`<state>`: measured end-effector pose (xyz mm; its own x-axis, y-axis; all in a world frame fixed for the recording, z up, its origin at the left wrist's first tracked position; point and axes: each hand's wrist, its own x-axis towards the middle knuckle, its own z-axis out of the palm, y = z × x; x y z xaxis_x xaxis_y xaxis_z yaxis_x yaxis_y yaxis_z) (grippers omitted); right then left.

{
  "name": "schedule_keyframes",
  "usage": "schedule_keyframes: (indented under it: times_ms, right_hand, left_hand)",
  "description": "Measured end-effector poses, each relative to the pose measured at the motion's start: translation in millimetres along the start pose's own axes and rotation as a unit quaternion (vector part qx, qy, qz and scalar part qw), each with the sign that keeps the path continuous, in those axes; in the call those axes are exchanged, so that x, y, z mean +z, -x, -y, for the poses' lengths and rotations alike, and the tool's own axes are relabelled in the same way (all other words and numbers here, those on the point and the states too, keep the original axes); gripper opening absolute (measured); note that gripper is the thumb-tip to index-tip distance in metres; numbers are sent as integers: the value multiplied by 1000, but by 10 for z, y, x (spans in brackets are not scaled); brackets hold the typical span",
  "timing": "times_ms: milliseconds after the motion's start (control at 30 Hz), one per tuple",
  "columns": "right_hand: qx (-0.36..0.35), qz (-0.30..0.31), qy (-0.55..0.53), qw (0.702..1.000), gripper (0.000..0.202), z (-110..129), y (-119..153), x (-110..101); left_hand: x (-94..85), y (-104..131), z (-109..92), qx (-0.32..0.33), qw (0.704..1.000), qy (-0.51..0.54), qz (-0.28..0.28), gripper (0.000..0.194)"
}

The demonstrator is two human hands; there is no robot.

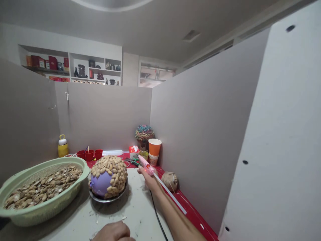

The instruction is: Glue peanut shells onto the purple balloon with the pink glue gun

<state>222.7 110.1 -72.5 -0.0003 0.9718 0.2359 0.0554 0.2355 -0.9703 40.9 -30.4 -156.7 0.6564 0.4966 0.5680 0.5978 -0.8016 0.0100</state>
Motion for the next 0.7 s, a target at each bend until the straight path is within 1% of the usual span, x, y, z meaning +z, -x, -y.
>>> schedule_keyframes:
  times_ms: [67,100,133,200,333,400,500,633,700]
  right_hand:
    - [-12,2,4,1000,46,-15,-18,1]
    - [-18,5,6,1000,46,-21,-20,8]
    - [-23,10,7,1000,46,-25,-18,18]
    - [-31,20,10,999,47,-25,-6,39]
    - [-40,40,7,998,48,-16,20,68]
    - [-38,42,3,998,46,-20,27,73]
    - [-29,39,-1,999,45,-33,35,65]
    - [-13,35,-1,999,45,-43,47,40]
    - [-4,34,-1,999,47,-44,52,32]
  left_hand:
    - [-119,-17,9,72,996,-6,-47,18]
    - [-164,-33,16,91,993,-1,-70,18]
    - [-193,-49,25,92,992,8,-86,17]
    - [-201,-69,49,89,991,26,-99,12]
    - [-110,-59,92,90,991,30,-97,3]
    - [-78,-46,94,89,992,31,-88,8]
    - [-78,-42,55,80,993,40,-77,13]
    - [-117,-70,-24,36,994,48,-89,16]
    - [-136,-87,-47,30,993,59,-94,17]
